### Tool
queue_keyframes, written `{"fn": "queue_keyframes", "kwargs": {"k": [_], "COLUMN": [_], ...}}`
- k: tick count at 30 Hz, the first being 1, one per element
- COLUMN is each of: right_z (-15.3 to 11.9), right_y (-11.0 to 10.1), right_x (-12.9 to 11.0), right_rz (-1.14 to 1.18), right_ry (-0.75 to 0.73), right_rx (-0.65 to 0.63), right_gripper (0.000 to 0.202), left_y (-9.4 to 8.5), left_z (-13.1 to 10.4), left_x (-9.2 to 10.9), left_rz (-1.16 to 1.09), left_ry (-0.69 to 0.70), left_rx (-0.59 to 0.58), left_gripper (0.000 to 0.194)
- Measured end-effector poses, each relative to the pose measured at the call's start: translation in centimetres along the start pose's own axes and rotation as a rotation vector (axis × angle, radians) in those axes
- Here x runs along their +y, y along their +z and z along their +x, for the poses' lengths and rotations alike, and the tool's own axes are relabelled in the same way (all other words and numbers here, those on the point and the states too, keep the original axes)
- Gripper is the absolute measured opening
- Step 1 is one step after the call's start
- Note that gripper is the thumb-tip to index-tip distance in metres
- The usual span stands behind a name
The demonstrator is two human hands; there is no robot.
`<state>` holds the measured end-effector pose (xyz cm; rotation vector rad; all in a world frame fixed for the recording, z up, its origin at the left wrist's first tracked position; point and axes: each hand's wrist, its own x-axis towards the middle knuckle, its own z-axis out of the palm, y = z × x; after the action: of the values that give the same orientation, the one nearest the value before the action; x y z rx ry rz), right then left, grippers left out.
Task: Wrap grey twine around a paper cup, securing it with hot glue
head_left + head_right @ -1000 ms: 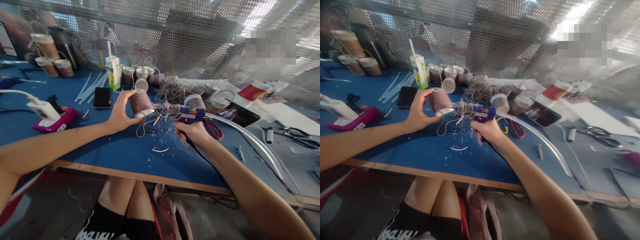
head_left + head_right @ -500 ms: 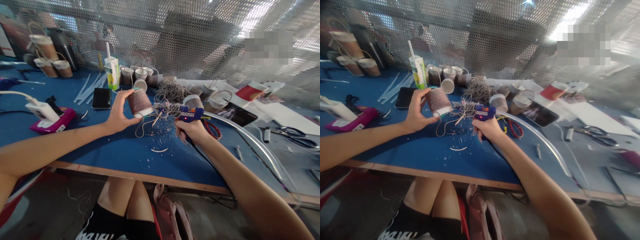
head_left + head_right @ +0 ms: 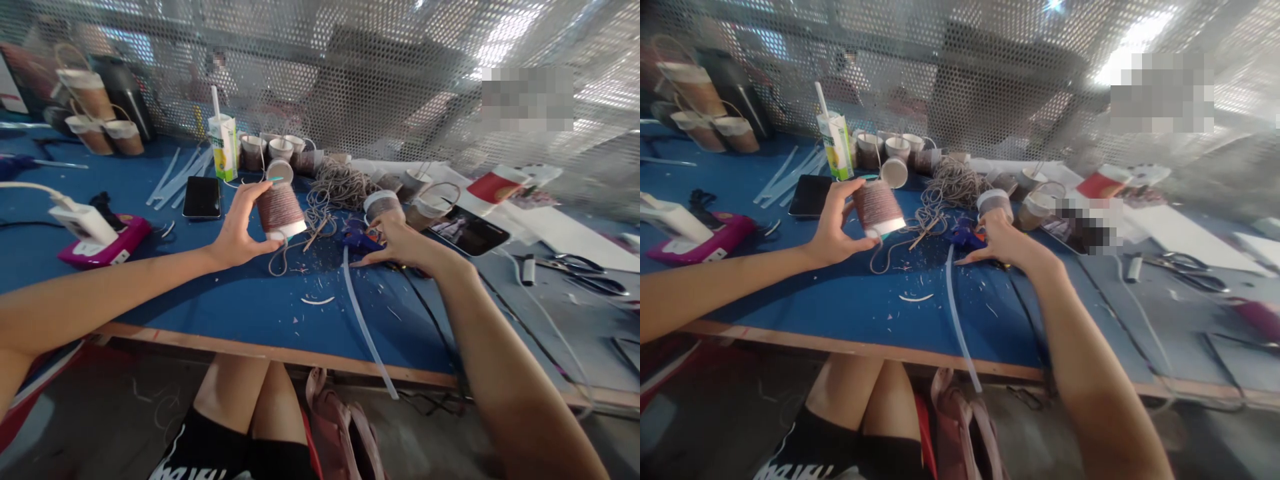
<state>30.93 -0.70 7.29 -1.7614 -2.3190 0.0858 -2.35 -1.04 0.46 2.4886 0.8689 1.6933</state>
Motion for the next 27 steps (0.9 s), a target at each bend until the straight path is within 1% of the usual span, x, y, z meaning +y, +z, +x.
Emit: {"fn": "queue_keyframes", "kwargs": {"k": [1, 3, 5, 6, 7, 8, 9, 10, 12, 14, 16, 18, 19, 20, 21, 22, 25, 27], "right_z": [-0.1, -0.5, -1.0, -1.2, -1.5, -1.8, -2.1, -2.4, -3.1, -3.8, -4.2, -4.4, -4.4, -4.3, -4.2, -4.1, -3.5, -2.9], "right_y": [-0.5, -1.4, -1.7, -1.5, -1.0, -0.2, 0.7, 1.8, 3.8, 4.9, 5.1, 4.4, 4.0, 3.4, 2.9, 2.5, 1.5, 1.4], "right_x": [0.2, -0.3, -1.8, -2.9, -4.1, -5.4, -6.6, -7.7, -9.5, -10.7, -11.3, -11.6, -11.6, -11.5, -11.4, -11.3, -10.7, -10.1], "right_rz": [0.051, 0.196, 0.449, 0.634, 0.814, 0.995, 1.129, 1.187, 1.207, 1.238, 1.298, 1.391, 1.442, 1.484, 1.514, 1.524, 1.481, 1.445], "right_ry": [-0.015, -0.006, 0.007, -0.030, -0.086, -0.153, -0.209, -0.273, -0.363, -0.395, -0.422, -0.457, -0.454, -0.431, -0.383, -0.311, -0.113, -0.031], "right_rx": [0.012, 0.112, 0.257, 0.305, 0.230, 0.098, -0.016, -0.089, -0.200, -0.326, -0.465, -0.597, -0.634, -0.642, -0.611, -0.549, -0.284, -0.158], "right_gripper": [0.073, 0.072, 0.065, 0.056, 0.052, 0.052, 0.051, 0.050, 0.049, 0.059, 0.065, 0.063, 0.061, 0.059, 0.057, 0.057, 0.058, 0.057], "left_y": [0.0, 0.1, 0.1, 0.2, 0.2, 0.2, 0.2, 0.3, 0.3, 0.3, 0.3, 0.4, 0.4, 0.4, 0.5, 0.5, 0.5, 0.4], "left_z": [0.0, 0.1, 0.2, 0.2, 0.2, 0.1, 0.1, 0.0, -0.1, -0.2, -0.2, -0.1, -0.1, -0.1, 0.0, 0.0, 0.0, 0.0], "left_x": [0.0, -0.1, -0.1, -0.1, -0.1, 0.0, 0.0, 0.1, 0.2, 0.3, 0.5, 0.5, 0.5, 0.5, 0.5, 0.4, 0.3, 0.3], "left_rz": [0.002, 0.012, 0.023, 0.025, 0.024, 0.024, 0.026, 0.032, 0.055, 0.066, 0.055, 0.040, 0.034, 0.029, 0.021, 0.011, -0.035, -0.061], "left_ry": [0.000, 0.006, 0.003, 0.009, 0.015, 0.016, 0.008, -0.006, -0.057, -0.066, -0.032, 0.001, 0.010, 0.011, 0.007, -0.004, -0.029, -0.023], "left_rx": [0.000, -0.001, 0.009, 0.020, 0.033, 0.047, 0.060, 0.068, 0.062, 0.048, 0.035, 0.028, 0.026, 0.022, 0.018, 0.011, -0.016, -0.035], "left_gripper": [0.082, 0.082, 0.080, 0.080, 0.080, 0.081, 0.082, 0.086, 0.092, 0.096, 0.094, 0.087, 0.084, 0.083, 0.082, 0.082, 0.083, 0.082]}}
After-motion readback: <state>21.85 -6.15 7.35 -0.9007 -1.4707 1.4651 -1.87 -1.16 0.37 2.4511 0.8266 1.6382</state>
